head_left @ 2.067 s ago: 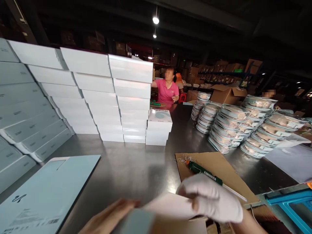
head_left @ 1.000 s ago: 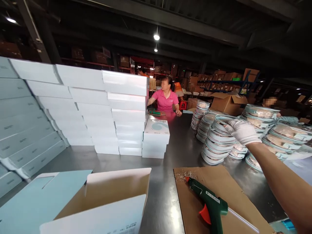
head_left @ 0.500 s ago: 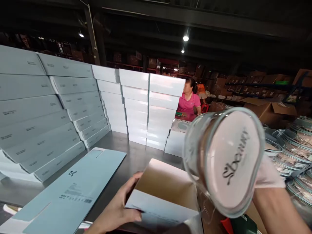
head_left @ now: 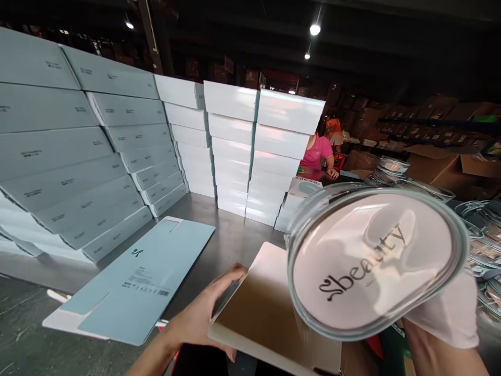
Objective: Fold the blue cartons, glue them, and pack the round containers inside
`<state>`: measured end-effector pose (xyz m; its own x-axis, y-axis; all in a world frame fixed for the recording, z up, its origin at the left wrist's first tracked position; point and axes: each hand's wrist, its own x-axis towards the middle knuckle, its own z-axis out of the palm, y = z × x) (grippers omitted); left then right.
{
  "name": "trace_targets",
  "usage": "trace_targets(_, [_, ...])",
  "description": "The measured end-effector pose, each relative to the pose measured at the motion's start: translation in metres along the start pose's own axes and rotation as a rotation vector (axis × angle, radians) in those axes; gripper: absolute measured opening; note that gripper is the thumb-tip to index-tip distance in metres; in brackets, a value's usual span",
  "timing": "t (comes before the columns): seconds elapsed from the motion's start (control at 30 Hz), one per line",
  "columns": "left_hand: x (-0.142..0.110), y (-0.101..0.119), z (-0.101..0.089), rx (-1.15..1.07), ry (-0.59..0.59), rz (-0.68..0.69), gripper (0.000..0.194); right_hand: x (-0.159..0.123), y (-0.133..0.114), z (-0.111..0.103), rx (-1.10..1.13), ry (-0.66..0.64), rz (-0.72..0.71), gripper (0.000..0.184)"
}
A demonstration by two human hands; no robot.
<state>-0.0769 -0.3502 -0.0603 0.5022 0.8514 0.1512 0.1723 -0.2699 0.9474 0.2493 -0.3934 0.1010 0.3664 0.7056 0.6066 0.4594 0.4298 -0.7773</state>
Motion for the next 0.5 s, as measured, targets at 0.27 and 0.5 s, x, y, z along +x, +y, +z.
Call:
trace_targets(0.27, [0.009,-0.002,0.03,-0.219,0.196,0.04,0.113,-0.067,-0.001,0.02,-0.056,-0.193,-0.147,0.018])
trace_targets(0.5, [-0.001,-0.02,0.036,-0.129,0.371,0.345,0.097,-0.126,0.057,0.041,0.137,-0.337,0.122,0.061])
